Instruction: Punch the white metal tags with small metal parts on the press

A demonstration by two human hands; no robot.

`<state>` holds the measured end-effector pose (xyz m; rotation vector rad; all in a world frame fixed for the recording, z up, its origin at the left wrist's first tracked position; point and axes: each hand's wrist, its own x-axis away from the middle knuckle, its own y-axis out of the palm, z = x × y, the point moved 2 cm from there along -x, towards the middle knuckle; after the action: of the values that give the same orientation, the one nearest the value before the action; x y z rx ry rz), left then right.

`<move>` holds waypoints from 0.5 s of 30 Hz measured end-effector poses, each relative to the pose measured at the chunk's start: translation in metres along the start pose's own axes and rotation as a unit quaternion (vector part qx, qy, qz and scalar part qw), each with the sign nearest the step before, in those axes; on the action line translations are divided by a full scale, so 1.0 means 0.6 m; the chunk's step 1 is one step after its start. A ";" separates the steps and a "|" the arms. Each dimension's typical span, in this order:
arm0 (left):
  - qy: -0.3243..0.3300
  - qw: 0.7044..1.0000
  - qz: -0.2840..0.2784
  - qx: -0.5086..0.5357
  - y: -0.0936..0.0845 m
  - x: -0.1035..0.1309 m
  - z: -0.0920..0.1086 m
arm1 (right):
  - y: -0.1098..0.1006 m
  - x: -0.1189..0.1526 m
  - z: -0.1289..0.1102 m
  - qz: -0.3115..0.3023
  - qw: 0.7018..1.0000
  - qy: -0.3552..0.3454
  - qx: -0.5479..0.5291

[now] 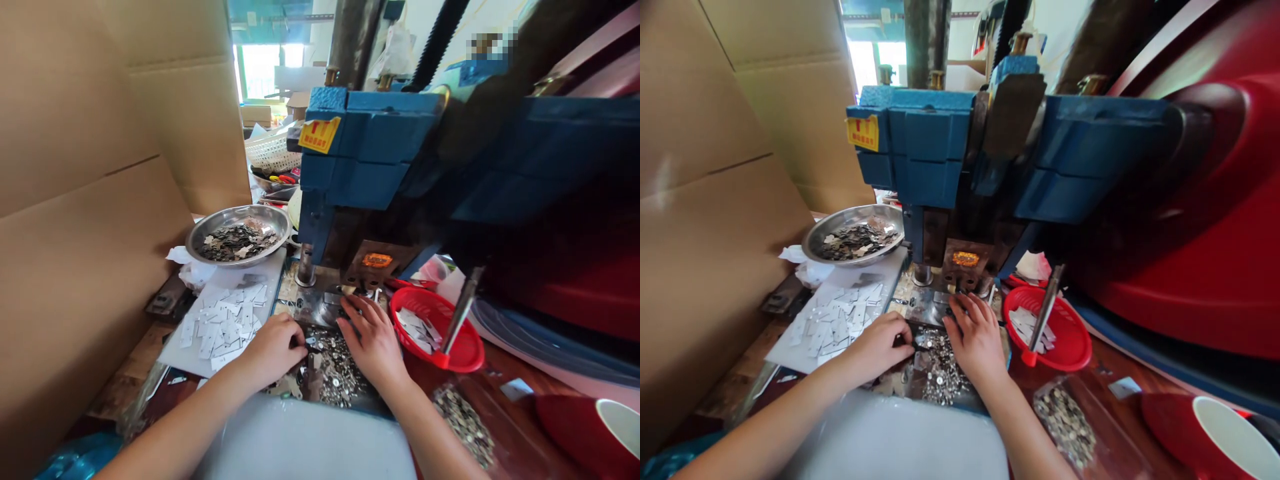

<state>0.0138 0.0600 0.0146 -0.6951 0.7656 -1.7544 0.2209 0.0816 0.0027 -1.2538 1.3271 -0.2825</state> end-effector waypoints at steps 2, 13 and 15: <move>-0.018 0.998 -0.008 0.057 -0.007 0.001 -0.006 | 0.001 0.001 0.000 0.008 1.000 0.002 -0.011; 0.003 0.979 0.082 0.186 -0.038 -0.049 0.056 | -0.007 0.001 0.010 0.067 0.994 0.050 -0.064; 0.011 0.977 0.105 0.188 -0.032 -0.074 0.070 | -0.007 -0.001 0.011 0.070 0.994 0.053 -0.069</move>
<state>0.0470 0.1004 0.0520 -0.3279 0.4806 -1.6518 0.2283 0.0839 0.0050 -1.2670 1.5397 -0.1625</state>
